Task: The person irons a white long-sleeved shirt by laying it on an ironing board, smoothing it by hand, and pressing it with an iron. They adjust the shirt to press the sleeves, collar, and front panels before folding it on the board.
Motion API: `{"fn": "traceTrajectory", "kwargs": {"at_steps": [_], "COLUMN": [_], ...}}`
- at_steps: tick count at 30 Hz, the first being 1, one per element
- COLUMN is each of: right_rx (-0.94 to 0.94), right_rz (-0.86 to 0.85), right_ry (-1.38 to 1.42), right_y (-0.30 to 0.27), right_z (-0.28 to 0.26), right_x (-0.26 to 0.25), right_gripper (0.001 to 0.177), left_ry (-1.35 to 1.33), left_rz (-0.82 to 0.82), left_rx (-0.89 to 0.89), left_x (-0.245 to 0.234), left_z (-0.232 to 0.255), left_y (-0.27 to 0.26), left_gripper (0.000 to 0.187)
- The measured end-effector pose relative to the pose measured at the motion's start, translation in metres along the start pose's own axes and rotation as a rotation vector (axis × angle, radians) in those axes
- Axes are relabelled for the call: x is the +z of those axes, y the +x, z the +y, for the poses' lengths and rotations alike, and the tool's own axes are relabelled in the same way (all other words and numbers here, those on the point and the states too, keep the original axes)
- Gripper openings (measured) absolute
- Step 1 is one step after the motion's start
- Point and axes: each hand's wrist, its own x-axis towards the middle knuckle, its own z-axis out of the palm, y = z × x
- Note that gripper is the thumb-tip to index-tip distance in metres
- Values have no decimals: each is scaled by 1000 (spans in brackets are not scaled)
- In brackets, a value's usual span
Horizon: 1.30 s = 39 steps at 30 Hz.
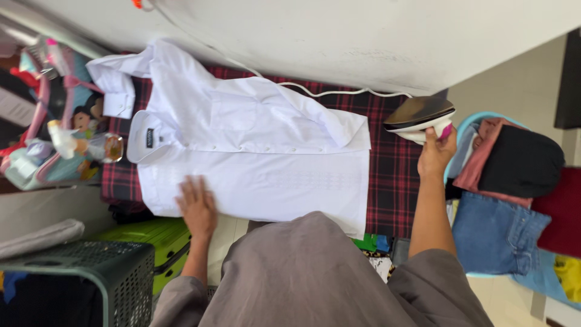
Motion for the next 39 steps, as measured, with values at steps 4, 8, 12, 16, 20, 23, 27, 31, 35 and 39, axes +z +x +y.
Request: {"fn": "traceTrajectory", "kwargs": {"at_steps": [4, 8, 12, 16, 20, 23, 27, 31, 35, 39], "right_rx": [-44, 249, 116, 142, 633, 583, 568, 390, 342, 200], "right_rz": [46, -86, -210, -148, 21, -26, 180, 42, 147, 113], "right_ry": [-257, -1213, -1482, -1341, -1169, -787, -298, -68, 18, 276], "right_y": [-40, -142, -244, -282, -283, -295, -313, -340, -367, -380], "right_z": [-4, -16, -3, 4, -2, -15, -52, -107, -159, -190], "right_x": [5, 18, 32, 28, 28, 29, 25, -6, -50, -78], "right_gripper": [57, 48, 57, 61, 78, 49, 50, 31, 20, 8], "left_ry": [-176, -381, -992, -1195, -1283, -1293, -1408, -1493, -1615, -2025], "left_rz": [312, 354, 220, 92, -54, -190, -129, -110, -144, -84], "left_rx": [-481, -762, -639, -608, -563, -610, -347, -222, -240, 161], "left_x": [12, 18, 19, 12, -8, -32, -71, -111, -150, -170], "left_z": [-58, -110, -146, -165, -176, -179, -177, -182, -208, -232], "left_y": [-6, 12, 12, 2, -11, -20, -36, -66, -104, -131], "left_gripper": [78, 89, 62, 49, 45, 42, 39, 39, 38, 27]}}
